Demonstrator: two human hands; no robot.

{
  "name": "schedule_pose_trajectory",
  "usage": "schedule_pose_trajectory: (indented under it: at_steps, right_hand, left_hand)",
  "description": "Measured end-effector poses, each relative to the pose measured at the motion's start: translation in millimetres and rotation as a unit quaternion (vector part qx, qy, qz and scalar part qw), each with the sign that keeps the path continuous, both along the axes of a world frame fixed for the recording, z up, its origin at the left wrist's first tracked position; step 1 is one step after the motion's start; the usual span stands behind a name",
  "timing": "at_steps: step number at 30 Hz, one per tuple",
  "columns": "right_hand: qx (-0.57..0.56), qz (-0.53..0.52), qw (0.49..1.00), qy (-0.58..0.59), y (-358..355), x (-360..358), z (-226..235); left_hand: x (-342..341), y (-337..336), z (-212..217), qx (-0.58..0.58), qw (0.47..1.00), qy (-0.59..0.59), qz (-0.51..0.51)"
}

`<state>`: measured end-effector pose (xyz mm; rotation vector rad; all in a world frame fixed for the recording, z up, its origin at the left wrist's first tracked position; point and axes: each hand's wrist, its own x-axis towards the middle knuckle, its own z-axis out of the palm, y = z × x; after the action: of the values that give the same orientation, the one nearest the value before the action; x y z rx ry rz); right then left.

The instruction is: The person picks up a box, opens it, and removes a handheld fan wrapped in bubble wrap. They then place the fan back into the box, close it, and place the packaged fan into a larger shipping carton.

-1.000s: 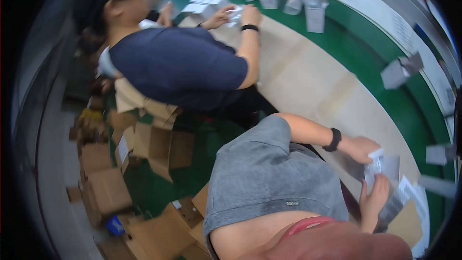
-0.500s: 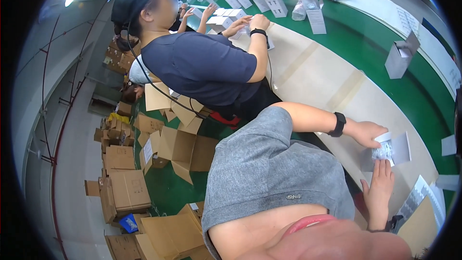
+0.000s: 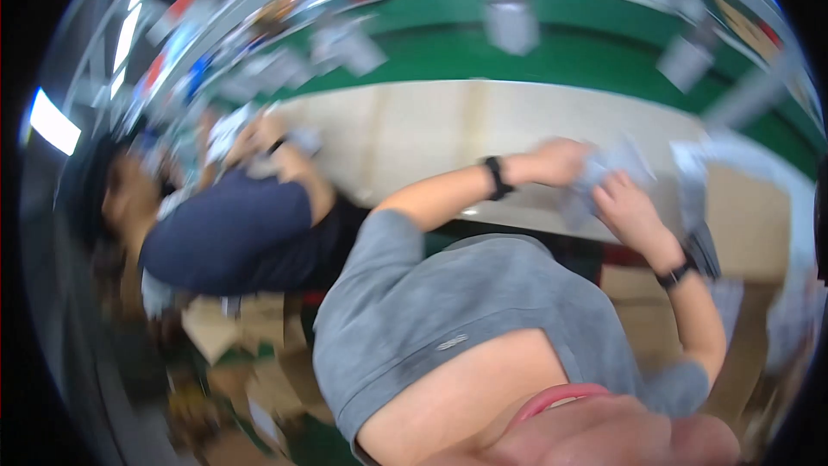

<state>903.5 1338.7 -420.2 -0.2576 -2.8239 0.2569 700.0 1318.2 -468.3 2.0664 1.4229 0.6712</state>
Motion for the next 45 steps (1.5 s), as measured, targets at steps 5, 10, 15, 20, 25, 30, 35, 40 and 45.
schedule_pose_trajectory:
  at_steps: [5,10,15,20,25,30,35,40,45]
  right_hand:
    - [0.098,-0.012,0.991,0.087,-0.4,14.8,-33.4]
    - [-0.004,-0.045,0.997,-0.064,-0.7,7.9,-20.9]
    - [-0.081,-0.090,0.990,-0.071,3.9,-26.4,5.9]
    - [-0.153,-0.114,0.977,0.092,-9.7,-39.9,8.8]
    - [-0.053,-0.048,0.991,0.115,-6.2,-39.7,-8.6]
    - [-0.024,-0.126,0.992,0.019,-2.7,-35.2,0.6]
    - [0.025,-0.204,0.978,-0.044,11.6,-50.6,-1.9]
    - [0.008,-0.284,0.958,-0.026,9.8,-55.7,-1.3]
    - [0.020,-0.237,0.971,0.002,7.4,-37.6,-7.7]
  left_hand:
    - [-31.6,11.7,12.2,-0.001,0.998,0.005,0.068]
    - [-33.7,28.8,2.8,-0.048,0.986,-0.082,0.138]
    - [-12.8,26.4,5.3,0.147,0.982,-0.083,0.090]
    - [-25.4,11.7,20.7,0.061,0.995,-0.065,0.035]
    - [-41.5,16.0,5.6,0.024,0.993,-0.067,0.092]
    - [-24.3,20.7,15.6,0.224,0.959,-0.104,0.137]
    - [-18.4,13.7,21.5,0.394,0.916,-0.078,-0.026]
    - [-14.5,1.5,11.3,0.329,0.944,0.009,0.021]
    - [-12.2,-1.5,10.8,0.309,0.945,0.107,0.005]
